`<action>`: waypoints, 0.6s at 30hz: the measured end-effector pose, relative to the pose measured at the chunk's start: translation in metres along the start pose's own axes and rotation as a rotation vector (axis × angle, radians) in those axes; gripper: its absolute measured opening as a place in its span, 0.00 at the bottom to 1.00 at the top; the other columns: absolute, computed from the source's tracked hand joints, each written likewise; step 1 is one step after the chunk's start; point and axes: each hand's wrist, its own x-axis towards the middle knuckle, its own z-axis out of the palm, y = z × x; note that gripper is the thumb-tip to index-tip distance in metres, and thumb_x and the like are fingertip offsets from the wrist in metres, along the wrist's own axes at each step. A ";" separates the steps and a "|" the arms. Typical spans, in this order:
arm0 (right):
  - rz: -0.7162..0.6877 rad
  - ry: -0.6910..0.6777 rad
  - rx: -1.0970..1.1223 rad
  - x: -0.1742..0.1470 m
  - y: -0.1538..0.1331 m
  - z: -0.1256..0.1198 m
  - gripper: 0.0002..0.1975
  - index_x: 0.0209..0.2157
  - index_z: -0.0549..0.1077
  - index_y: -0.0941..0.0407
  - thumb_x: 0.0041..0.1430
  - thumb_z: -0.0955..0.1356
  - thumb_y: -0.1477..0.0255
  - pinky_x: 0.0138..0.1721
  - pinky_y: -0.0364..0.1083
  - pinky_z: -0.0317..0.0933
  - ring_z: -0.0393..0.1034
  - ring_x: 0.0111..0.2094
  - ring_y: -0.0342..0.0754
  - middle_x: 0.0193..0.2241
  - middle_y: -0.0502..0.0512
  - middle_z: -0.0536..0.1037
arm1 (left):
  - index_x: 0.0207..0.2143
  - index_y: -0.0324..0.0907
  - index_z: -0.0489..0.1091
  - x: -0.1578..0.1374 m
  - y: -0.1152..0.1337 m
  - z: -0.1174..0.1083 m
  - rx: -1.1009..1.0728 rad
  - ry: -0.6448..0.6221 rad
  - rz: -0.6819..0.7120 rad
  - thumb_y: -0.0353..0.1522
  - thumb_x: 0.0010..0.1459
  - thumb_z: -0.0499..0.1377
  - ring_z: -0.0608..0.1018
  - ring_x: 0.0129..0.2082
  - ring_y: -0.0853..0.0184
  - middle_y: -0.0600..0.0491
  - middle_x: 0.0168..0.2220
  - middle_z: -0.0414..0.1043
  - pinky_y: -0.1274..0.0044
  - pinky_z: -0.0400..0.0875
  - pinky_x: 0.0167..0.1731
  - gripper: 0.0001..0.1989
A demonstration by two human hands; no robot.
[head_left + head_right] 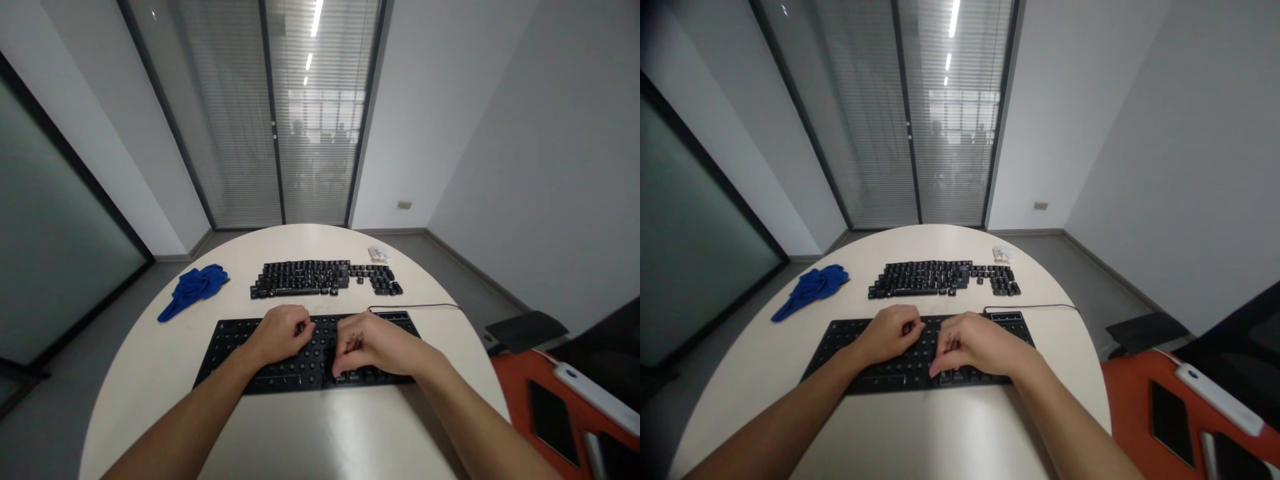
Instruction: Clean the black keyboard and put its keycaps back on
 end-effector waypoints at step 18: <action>0.036 -0.098 0.148 -0.006 0.018 -0.008 0.16 0.40 0.84 0.54 0.55 0.75 0.58 0.30 0.41 0.62 0.72 0.30 0.43 0.32 0.54 0.81 | 0.27 0.42 0.67 -0.001 -0.002 0.000 0.000 0.001 0.034 0.31 0.63 0.56 0.72 0.27 0.67 0.55 0.25 0.70 0.76 0.61 0.30 0.10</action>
